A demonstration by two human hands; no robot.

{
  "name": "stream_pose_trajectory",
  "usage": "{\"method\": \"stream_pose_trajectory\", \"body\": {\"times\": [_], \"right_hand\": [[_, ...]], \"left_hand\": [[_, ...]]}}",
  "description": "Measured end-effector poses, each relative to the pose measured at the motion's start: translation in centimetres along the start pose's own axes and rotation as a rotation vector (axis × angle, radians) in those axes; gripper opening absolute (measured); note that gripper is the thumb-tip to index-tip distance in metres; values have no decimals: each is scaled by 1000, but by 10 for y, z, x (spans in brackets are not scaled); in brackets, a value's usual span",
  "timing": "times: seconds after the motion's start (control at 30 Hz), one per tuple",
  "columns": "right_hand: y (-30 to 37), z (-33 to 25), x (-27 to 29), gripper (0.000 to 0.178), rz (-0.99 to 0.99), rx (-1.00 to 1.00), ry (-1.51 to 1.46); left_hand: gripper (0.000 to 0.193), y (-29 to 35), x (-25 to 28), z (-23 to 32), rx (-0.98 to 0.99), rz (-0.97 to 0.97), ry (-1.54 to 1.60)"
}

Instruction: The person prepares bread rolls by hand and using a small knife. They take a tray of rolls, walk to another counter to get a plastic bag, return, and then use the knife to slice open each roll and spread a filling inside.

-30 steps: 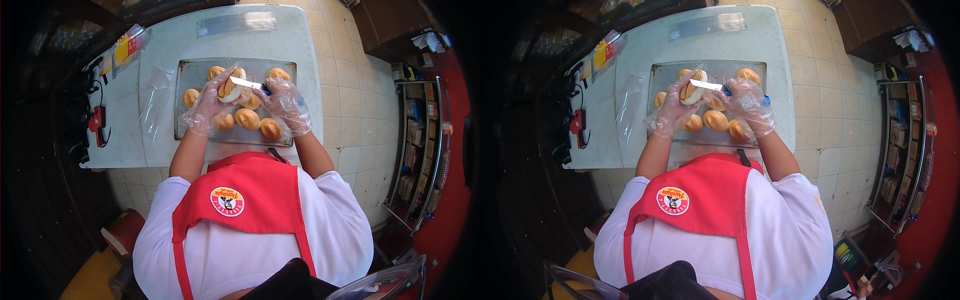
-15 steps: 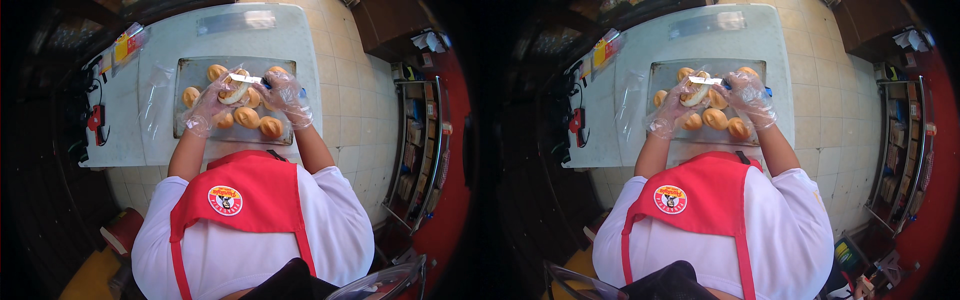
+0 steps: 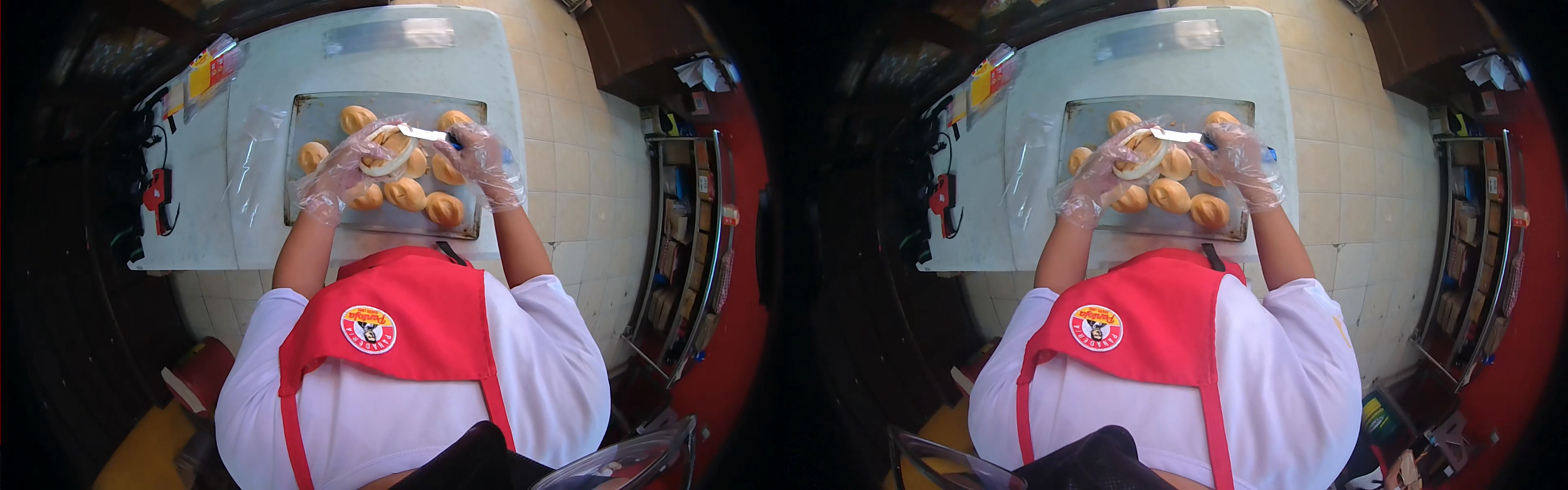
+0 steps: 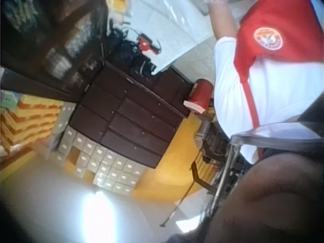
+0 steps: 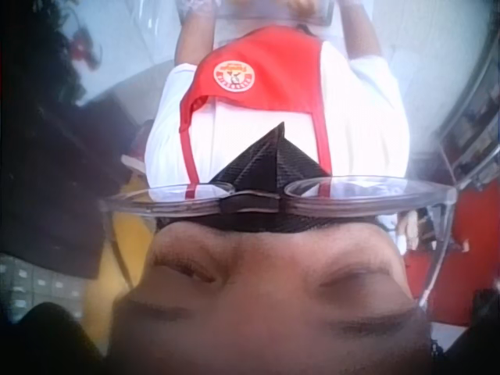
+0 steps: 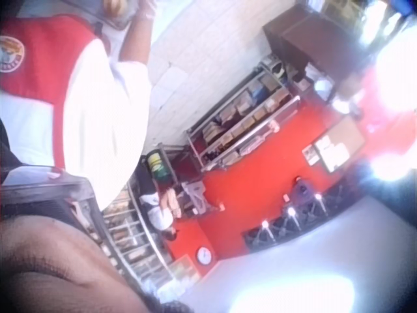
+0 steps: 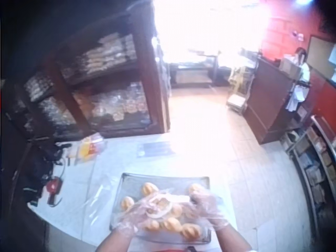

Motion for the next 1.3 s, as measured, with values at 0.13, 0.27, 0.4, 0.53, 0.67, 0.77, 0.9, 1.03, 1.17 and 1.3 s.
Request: {"method": "stream_pose_trajectory", "body": {"times": [0.13,0.27,0.4,0.53,0.67,0.77,0.9,1.03,1.17,1.3], "right_hand": [[5,0,-11,39,12,52,28],[15,13,-17,38,19,-37,14],[24,26,-17,38,-45,-135,63],[20,37,-47,35,-56,-311,-476],[10,-17,-55,46,-312,-614,-1189],[8,-41,-51,44,-236,-704,-1343],[10,-51,-61,41,-286,-716,-1178],[8,-38,-55,33,-112,-445,-944],[3,-38,-2,31,-15,-95,-364],[1,-53,7,30,-83,56,-139]], "left_hand": [[63,0,-3,1,-9,43,-130],[65,3,-1,1,21,77,-177],[61,8,16,0,-32,158,-203],[59,8,4,8,-128,120,-347],[53,2,7,18,-185,117,-328],[51,-10,11,20,-393,71,-170],[55,-13,13,9,-520,116,94],[54,-14,30,-4,-369,250,395],[50,-9,43,-4,-304,374,397],[51,-15,49,-8,-264,318,436]]}}
Point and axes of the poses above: each hand's wrist, its own y-axis away from the middle knuckle, its own x-axis out of the back of the hand, z = x × y, the point moved 7 cm from there along -y, towards the middle knuckle, and after that the axes turned 8 degrees about y, right-handed, at the moved point
